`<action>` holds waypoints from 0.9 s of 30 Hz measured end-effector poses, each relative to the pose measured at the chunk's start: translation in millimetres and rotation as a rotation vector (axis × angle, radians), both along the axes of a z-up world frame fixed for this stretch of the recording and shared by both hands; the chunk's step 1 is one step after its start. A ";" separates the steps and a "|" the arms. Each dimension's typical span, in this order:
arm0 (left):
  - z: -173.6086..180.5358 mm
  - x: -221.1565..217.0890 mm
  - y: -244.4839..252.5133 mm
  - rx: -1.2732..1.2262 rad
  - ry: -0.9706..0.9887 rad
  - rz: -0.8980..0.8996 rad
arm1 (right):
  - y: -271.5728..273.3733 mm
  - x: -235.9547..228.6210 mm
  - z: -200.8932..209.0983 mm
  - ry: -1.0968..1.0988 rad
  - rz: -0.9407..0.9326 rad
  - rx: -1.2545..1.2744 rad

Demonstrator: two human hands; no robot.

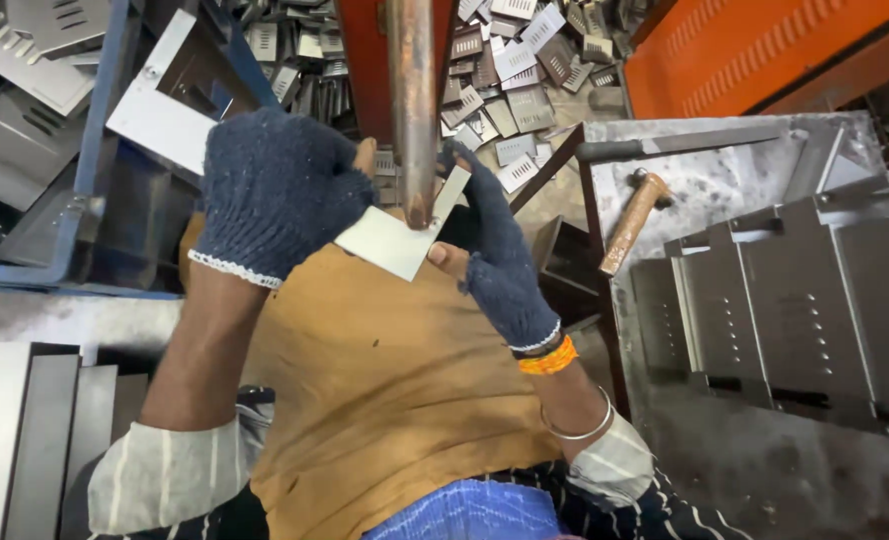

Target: The recorder is assembling and spot welding metal enclosures in an industrial setting.

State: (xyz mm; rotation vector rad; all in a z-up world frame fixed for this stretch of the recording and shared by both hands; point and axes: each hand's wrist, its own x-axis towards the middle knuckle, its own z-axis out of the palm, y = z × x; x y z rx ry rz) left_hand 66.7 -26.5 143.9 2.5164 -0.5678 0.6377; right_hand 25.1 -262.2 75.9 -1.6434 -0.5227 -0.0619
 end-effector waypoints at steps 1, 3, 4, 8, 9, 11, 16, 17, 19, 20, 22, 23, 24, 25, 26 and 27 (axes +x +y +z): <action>0.8 2.0 0.4 0.000 0.003 0.004 | 3.0 1.9 0.5 0.003 0.004 0.000; 1.2 6.2 -0.5 0.070 -0.019 0.047 | 7.1 4.8 1.0 0.235 0.094 0.270; 0.6 8.0 -0.2 0.068 -0.012 0.049 | 6.5 5.9 -0.6 0.241 0.095 0.267; -3.2 15.5 0.8 0.142 0.073 0.029 | 0.9 12.2 -17.0 0.123 0.015 0.120; -4.1 17.1 1.0 0.155 0.071 0.027 | -1.1 13.7 -23.6 0.025 -0.041 0.009; -5.8 19.9 -0.5 0.141 0.011 -0.005 | 2.5 12.0 -17.4 0.187 -0.078 0.036; -3.6 24.1 -5.5 0.165 0.055 -0.004 | 4.0 14.3 -19.7 0.240 -0.072 0.140; -4.2 24.3 -6.2 0.160 0.106 0.002 | 1.6 13.9 -24.8 0.168 -0.071 0.123; -5.6 24.3 -6.1 0.158 0.158 0.007 | 0.1 11.2 -28.6 0.098 -0.069 0.111; -6.4 25.5 -5.1 0.156 0.104 -0.004 | 1.2 11.3 -27.5 0.079 -0.067 0.115; -5.8 25.4 -4.7 0.157 0.052 -0.015 | 4.0 9.2 -19.5 0.061 -0.067 0.122; -4.0 24.1 -5.7 0.136 0.081 -0.026 | 5.6 6.8 -12.2 0.225 -0.100 0.140; -0.6 24.4 -6.3 0.117 0.105 -0.039 | 7.6 6.1 -3.9 0.385 -0.134 0.161; -0.7 24.4 -7.0 0.123 0.102 -0.040 | 7.9 6.7 -6.7 0.382 -0.134 0.167; -0.5 25.2 -7.4 0.156 0.128 -0.013 | 8.3 9.3 -9.4 0.356 -0.058 0.277; -0.6 25.7 -7.8 0.188 0.155 0.014 | 8.7 11.7 -12.4 0.328 0.020 0.386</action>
